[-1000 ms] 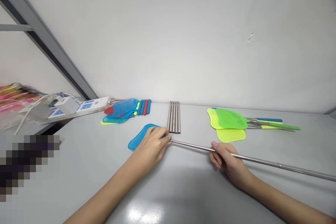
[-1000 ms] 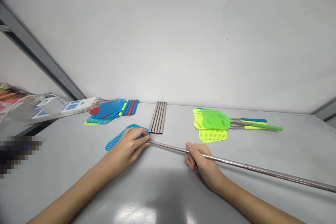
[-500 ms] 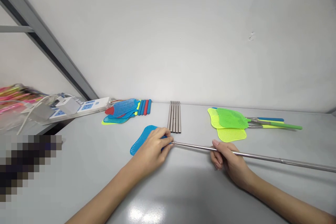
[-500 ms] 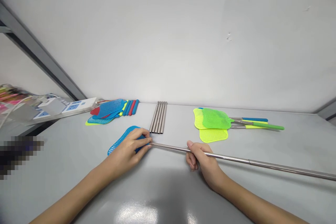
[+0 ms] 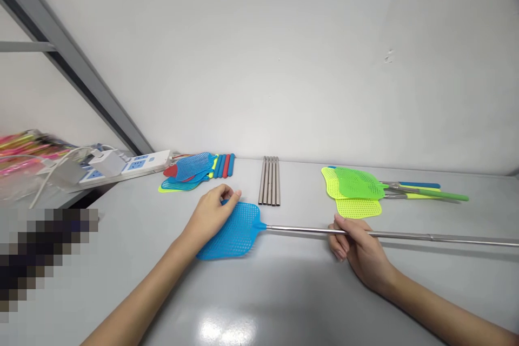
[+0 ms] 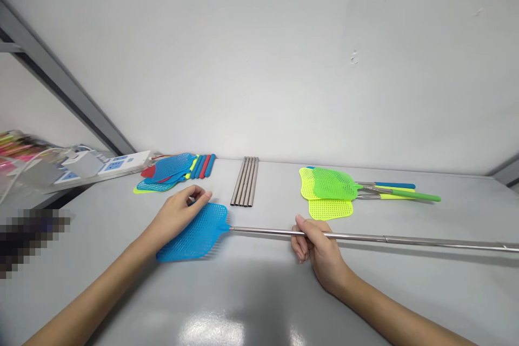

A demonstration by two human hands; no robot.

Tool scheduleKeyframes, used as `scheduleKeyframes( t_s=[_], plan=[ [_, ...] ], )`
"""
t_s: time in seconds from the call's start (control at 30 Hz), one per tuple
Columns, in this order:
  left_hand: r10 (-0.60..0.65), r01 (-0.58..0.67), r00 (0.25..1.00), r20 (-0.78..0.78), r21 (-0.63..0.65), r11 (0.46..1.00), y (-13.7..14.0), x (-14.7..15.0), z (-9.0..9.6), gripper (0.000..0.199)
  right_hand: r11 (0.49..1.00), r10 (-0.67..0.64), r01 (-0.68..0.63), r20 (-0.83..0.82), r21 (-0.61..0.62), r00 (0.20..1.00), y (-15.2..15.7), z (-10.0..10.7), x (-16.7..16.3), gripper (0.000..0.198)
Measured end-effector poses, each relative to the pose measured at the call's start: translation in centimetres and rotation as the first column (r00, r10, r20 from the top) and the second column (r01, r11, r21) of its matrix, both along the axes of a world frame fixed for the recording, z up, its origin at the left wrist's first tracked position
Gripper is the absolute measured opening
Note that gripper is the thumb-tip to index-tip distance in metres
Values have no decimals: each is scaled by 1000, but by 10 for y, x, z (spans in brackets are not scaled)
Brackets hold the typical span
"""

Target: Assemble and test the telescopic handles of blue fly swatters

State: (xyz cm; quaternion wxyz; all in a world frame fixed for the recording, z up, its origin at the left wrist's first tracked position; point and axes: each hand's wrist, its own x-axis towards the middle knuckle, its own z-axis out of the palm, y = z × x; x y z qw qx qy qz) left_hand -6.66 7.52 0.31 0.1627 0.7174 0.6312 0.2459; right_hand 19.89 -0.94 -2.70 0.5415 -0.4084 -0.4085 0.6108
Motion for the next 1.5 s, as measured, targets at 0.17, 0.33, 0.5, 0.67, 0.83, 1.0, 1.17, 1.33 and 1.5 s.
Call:
scheduleKeyframes(
  t_s=[0.17,0.33,0.5,0.67,0.83,1.0,1.17,1.33,1.5],
  plan=[
    [-54,101,973,224,-205,974,1,-2,7,42,1000,-24,25,-42,15,999,0,-1,0,50],
    [-81,196,927,366,-290,937,-2,2,6,42,1000,22,-22,-25,17,999,-3,-1,2,50],
    [-32,199,903,429,-349,916,-2,1,4,42,994,106,-107,82,12,991,-4,-1,3,50],
    [-25,195,893,449,-336,921,-3,3,1,40,993,110,-115,169,16,979,-5,-1,3,50],
    [-9,166,896,443,-316,934,-6,6,-1,40,995,95,-97,169,8,981,-5,0,3,50],
    [-2,152,898,441,-306,940,-8,10,-1,41,996,85,-86,150,2,985,-5,1,3,50],
    [-19,151,904,428,-275,949,-10,12,0,39,996,83,-86,149,15,985,-5,1,2,50],
    [-54,161,910,410,-232,959,-10,13,0,38,995,92,-95,163,12,982,-5,0,3,49],
    [-47,150,914,403,-227,962,-12,16,1,38,994,90,-98,174,38,981,-5,-1,4,50]
  ],
)
